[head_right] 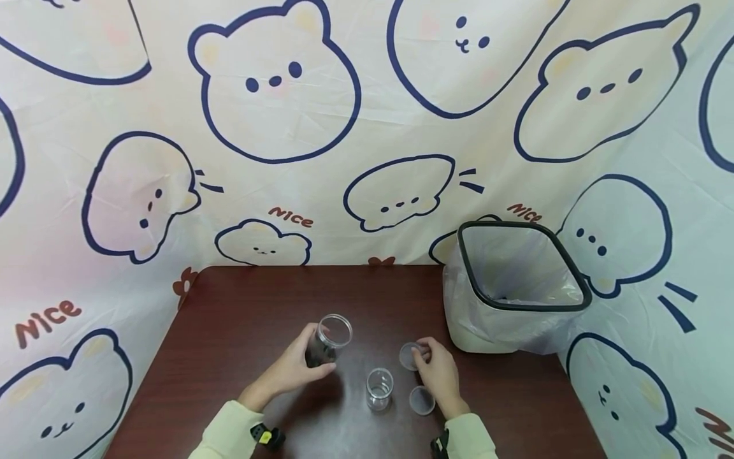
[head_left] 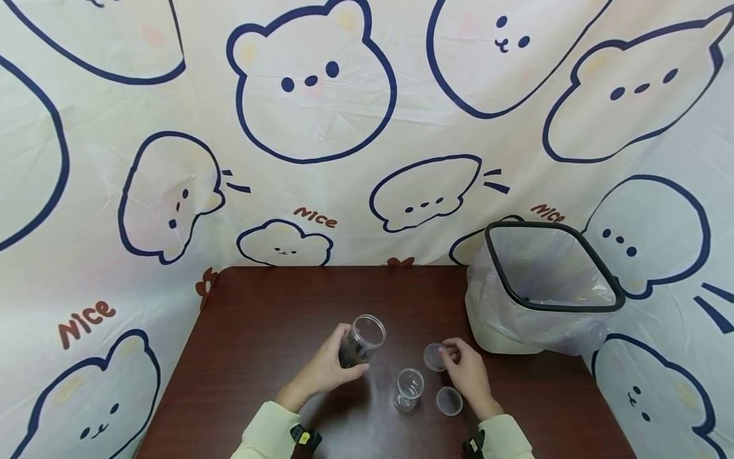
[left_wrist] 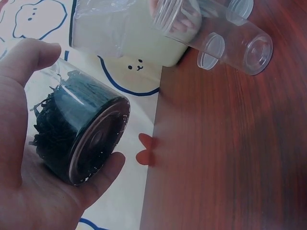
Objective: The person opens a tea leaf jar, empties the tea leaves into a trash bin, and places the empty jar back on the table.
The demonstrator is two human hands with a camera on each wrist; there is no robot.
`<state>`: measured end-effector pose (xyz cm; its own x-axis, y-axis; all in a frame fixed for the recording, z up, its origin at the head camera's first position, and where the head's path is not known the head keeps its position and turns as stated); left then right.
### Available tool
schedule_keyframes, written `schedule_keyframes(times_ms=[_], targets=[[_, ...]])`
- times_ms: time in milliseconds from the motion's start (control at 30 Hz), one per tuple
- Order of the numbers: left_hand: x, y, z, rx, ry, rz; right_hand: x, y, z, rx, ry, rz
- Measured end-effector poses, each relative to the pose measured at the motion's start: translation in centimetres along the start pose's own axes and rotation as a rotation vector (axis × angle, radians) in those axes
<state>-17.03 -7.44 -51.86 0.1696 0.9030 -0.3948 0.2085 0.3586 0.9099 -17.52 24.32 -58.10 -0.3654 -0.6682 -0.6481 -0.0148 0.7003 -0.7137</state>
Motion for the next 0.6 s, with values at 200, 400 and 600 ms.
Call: schedule_keyframes(times_ms=[200,400,600], targets=[[-0.1,0.1,0.0,0.002,0.000,-0.003,-0.6,-1.7,-0.4,-0.069,-0.025,-0.050],[-0.2,0.2,0.0,0.006,0.012,0.014,-2.4,-4.0,-0.9,-0.164,-0.007,-0.090],[-0.3,0.2,0.1,0.005,0.016,0.007,-4.7,-6.4,-1.4,-0.249,0.041,-0.129]])
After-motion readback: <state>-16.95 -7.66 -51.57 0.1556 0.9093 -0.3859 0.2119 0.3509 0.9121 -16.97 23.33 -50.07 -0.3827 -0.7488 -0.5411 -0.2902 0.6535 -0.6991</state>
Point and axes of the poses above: each hand's wrist, its own z-axis away from the middle knuckle, its own x-axis out of the palm, y = z × x, the point moved 5 cm from there along -z, towards the middle knuckle, and after that the axes turned 10 degrees about y, right-handed, at the moved point
